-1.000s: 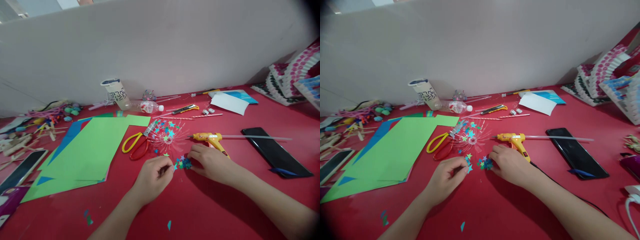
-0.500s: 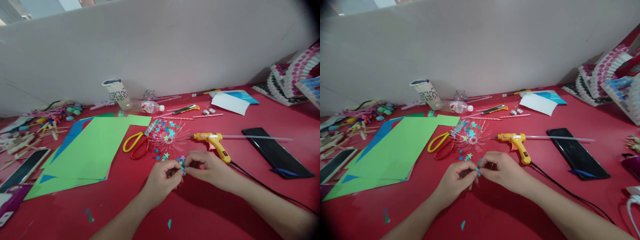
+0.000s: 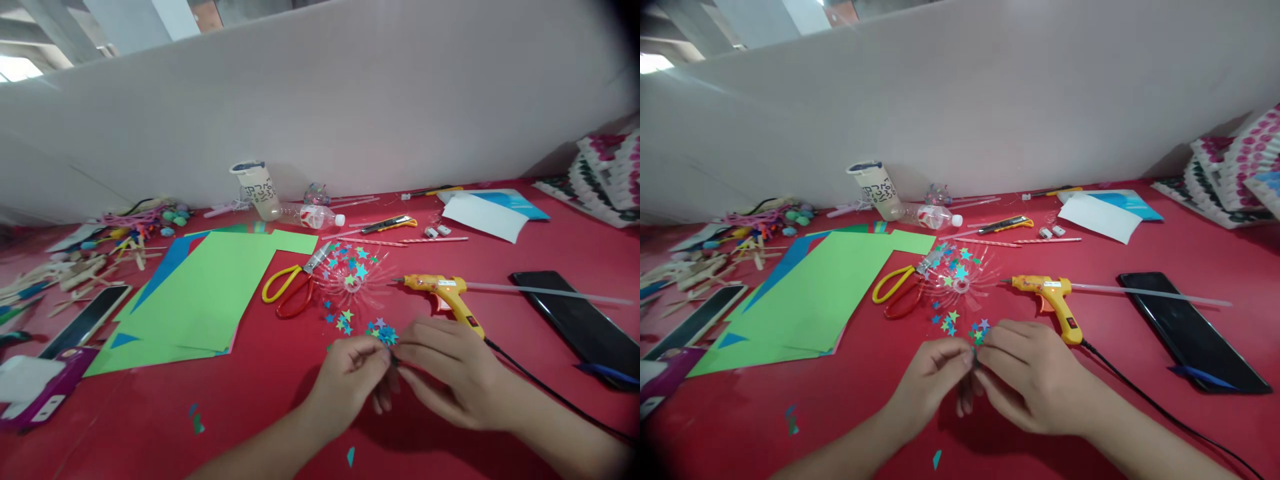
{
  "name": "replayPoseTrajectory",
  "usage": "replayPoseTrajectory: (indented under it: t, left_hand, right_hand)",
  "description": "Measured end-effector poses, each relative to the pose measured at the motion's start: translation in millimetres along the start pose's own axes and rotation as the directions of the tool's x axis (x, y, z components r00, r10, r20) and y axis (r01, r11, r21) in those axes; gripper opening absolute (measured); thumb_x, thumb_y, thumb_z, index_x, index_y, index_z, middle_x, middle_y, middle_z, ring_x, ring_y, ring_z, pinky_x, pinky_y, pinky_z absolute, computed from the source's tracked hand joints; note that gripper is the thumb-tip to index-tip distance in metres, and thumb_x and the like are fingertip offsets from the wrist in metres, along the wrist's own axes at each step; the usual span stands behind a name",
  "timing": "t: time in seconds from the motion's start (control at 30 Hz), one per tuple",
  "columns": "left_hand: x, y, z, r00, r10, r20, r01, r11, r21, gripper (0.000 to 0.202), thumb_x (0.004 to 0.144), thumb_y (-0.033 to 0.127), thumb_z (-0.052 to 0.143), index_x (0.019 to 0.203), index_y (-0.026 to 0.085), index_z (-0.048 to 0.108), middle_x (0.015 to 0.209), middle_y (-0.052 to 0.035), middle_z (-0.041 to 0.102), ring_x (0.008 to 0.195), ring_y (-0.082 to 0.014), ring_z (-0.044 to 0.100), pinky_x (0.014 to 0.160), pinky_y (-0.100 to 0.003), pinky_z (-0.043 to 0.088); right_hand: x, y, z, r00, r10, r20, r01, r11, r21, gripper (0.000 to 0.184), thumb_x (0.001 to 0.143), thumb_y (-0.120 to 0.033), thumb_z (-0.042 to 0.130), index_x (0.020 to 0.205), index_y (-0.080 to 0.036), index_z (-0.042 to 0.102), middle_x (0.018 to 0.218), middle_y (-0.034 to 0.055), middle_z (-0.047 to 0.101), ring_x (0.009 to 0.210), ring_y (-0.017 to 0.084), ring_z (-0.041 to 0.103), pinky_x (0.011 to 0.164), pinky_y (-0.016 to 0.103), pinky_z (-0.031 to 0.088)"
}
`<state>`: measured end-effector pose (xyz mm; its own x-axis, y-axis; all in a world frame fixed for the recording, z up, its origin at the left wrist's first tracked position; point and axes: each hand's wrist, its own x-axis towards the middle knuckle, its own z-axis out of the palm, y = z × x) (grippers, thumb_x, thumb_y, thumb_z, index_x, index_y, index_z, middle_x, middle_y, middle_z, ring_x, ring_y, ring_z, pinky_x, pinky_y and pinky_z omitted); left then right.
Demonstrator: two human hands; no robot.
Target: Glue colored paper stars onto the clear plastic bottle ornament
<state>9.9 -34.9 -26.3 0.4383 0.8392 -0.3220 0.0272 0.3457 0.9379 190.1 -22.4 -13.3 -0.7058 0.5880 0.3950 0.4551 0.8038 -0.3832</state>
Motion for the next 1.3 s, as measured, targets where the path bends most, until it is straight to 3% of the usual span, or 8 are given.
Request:
replayPoseTrajectory:
  t: [0.2, 0.37, 0.5, 0.6, 0.73, 1.03, 1.17, 1.3]
  left_hand:
    - [-5, -7, 8.0, 0.997, 0.072, 0.004, -0.069, 0.935, 0.348, 0.023, 0.077, 0.020, 0.045, 0.055, 0.018, 0.044, 0.050, 0.0032, 0.046, 0.043, -0.0088, 0.048, 0.043, -0.020, 0.035]
    - [0, -7, -0.1, 0.983, 0.170, -0.065, -0.113, 0.850, 0.515, 0.025, 0.082, 0.022, 0.045, 0.058, 0.019, 0.050, 0.052, 0.0035, 0.047, 0.047, -0.0096, 0.044, 0.046, -0.021, 0.031]
    - [11, -2, -23.9, 0.952, 0.291, -0.091, -0.127, 0.650, 0.749, 0.021, 0.083, 0.026, 0.048, 0.063, 0.020, 0.054, 0.056, 0.0027, 0.050, 0.053, -0.0118, 0.045, 0.051, -0.023, 0.030]
    - [19, 3, -48.6, 0.916, 0.345, -0.204, -0.001, 0.513, 0.859, 0.011, 0.081, 0.024, 0.050, 0.076, 0.020, 0.058, 0.068, 0.0003, 0.058, 0.062, -0.0142, 0.052, 0.057, -0.024, 0.034]
    - [26, 6, -69.6, 0.888, 0.350, -0.299, 0.105, 0.479, 0.872, 0.004, 0.077, 0.022, 0.053, 0.078, 0.020, 0.057, 0.072, 0.0005, 0.059, 0.064, -0.0144, 0.053, 0.059, -0.024, 0.036]
    - [34, -2, -75.9, 0.881, 0.371, -0.295, 0.061, 0.528, 0.847, 0.020, 0.080, 0.023, 0.051, 0.098, 0.020, 0.058, 0.075, 0.0000, 0.059, 0.067, -0.0146, 0.054, 0.064, -0.025, 0.040]
    - [35, -2, -79.8, 0.888, 0.371, -0.273, 0.059, 0.497, 0.866, 0.020, 0.078, 0.019, 0.052, 0.096, 0.020, 0.060, 0.077, -0.0013, 0.057, 0.073, -0.0164, 0.054, 0.068, -0.026, 0.040]
    - [35, -3, -80.0, 0.901, 0.356, -0.247, 0.053, 0.475, 0.878, 0.021, 0.074, 0.019, 0.059, 0.094, 0.019, 0.060, 0.080, -0.0020, 0.056, 0.075, -0.0175, 0.054, 0.070, -0.027, 0.041]
  right_hand:
    - [4, 1, -7, 0.976, 0.187, 0.115, -0.208, 0.954, 0.216, 0.010, 0.085, -0.016, 0.050, 0.083, -0.020, 0.059, 0.075, 0.0022, 0.060, 0.069, 0.014, 0.054, 0.062, 0.027, 0.041]
    - [9, 8, -1, 0.920, 0.336, 0.204, -0.388, 0.854, 0.347, 0.013, 0.082, -0.010, 0.050, 0.079, -0.021, 0.057, 0.074, -0.0018, 0.058, 0.066, 0.011, 0.052, 0.060, 0.023, 0.041]
    - [9, 20, 9, 0.868, 0.468, 0.165, -0.497, 0.817, 0.292, 0.014, 0.083, -0.012, 0.049, 0.076, -0.020, 0.058, 0.073, -0.0009, 0.060, 0.065, 0.012, 0.055, 0.059, 0.023, 0.041]
    - [8, 26, 15, 0.849, 0.500, 0.171, -0.526, 0.828, 0.193, 0.015, 0.084, -0.012, 0.048, 0.078, -0.020, 0.060, 0.076, 0.0003, 0.062, 0.070, 0.014, 0.057, 0.063, 0.025, 0.042]
    - [7, 27, 21, 0.843, 0.487, 0.226, -0.518, 0.850, 0.098, 0.017, 0.086, -0.014, 0.045, 0.079, -0.019, 0.060, 0.078, 0.0015, 0.061, 0.070, 0.014, 0.057, 0.063, 0.026, 0.042]
    - [16, 22, 29, 0.890, 0.441, 0.118, -0.414, 0.889, -0.194, 0.021, 0.089, -0.015, 0.041, 0.089, -0.019, 0.062, 0.080, 0.0031, 0.061, 0.072, 0.018, 0.059, 0.062, 0.028, 0.039]
    - [28, 16, 39, 0.911, 0.353, 0.215, -0.261, 0.895, -0.362, 0.019, 0.089, -0.014, 0.043, 0.086, -0.019, 0.061, 0.077, 0.0026, 0.064, 0.067, 0.017, 0.062, 0.054, 0.027, 0.035]
    - [46, 13, 51, 0.903, 0.310, 0.297, -0.173, 0.895, -0.410, 0.021, 0.085, -0.009, 0.047, 0.100, -0.017, 0.060, 0.072, 0.0040, 0.066, 0.060, 0.018, 0.063, 0.047, 0.026, 0.031]
